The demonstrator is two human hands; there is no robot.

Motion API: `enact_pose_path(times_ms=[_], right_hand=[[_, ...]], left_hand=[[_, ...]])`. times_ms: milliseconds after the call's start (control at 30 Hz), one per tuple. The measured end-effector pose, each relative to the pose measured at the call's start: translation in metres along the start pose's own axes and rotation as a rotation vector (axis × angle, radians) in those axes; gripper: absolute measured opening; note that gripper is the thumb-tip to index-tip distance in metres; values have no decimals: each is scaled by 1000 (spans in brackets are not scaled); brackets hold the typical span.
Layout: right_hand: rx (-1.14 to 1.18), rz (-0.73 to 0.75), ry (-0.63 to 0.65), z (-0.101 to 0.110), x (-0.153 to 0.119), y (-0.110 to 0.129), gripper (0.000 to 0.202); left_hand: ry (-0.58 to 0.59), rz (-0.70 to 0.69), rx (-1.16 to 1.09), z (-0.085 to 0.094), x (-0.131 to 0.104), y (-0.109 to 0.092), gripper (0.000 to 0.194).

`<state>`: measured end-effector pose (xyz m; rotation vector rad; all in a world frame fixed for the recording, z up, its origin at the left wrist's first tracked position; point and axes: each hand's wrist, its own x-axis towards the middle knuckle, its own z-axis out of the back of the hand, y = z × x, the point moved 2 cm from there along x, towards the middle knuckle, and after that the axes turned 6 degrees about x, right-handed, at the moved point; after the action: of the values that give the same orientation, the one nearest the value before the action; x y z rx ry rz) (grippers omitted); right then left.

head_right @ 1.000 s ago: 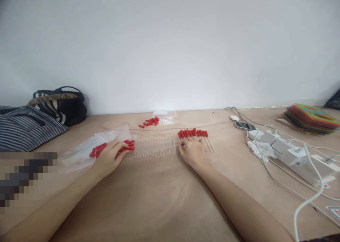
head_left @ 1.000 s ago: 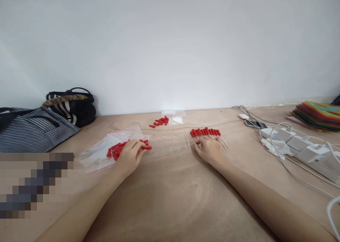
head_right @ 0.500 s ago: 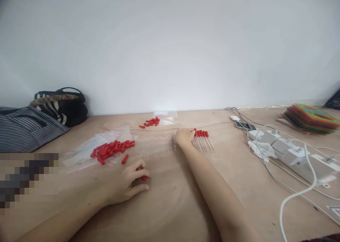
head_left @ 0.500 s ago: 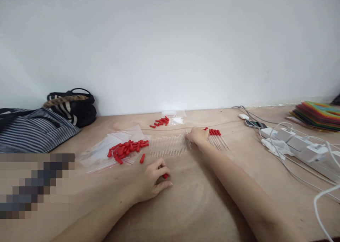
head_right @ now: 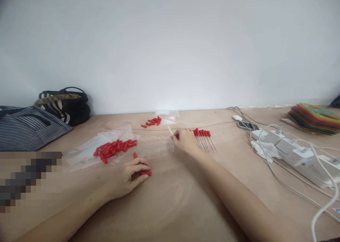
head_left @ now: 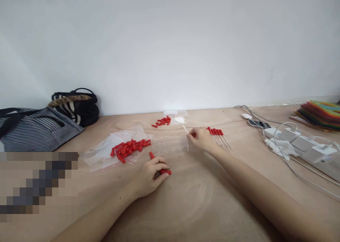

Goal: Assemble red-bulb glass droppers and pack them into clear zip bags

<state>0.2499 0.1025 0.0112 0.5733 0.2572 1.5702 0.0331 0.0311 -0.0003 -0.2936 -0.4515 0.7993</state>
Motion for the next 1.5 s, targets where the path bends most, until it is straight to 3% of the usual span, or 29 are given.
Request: enact_pose_path(times_ms=[133, 233, 467, 900, 1167, 1500], right_hand=[[262, 520, -47, -5, -47, -3, 13], [289, 684, -27, -13, -75, -2, 10], [218, 718, -80, -23, -87, 12, 14], [228, 864, -55, -29, -91, 15, 18], [187, 947, -65, -23, -92, 18, 18], [2, 1066, -224, -15, -88, 16, 26]], left_hand=[[-36, 98, -67, -9, 2, 1, 11], [-106, 222, -210, -18, 2, 8, 9], [-164, 293, -516, -27, 2, 16, 11], [-250, 382, -656, -33, 1, 17, 15], [-314, 451, -776, -30, 1, 12, 15], [-214, 441, -858, -28, 1, 1, 15]])
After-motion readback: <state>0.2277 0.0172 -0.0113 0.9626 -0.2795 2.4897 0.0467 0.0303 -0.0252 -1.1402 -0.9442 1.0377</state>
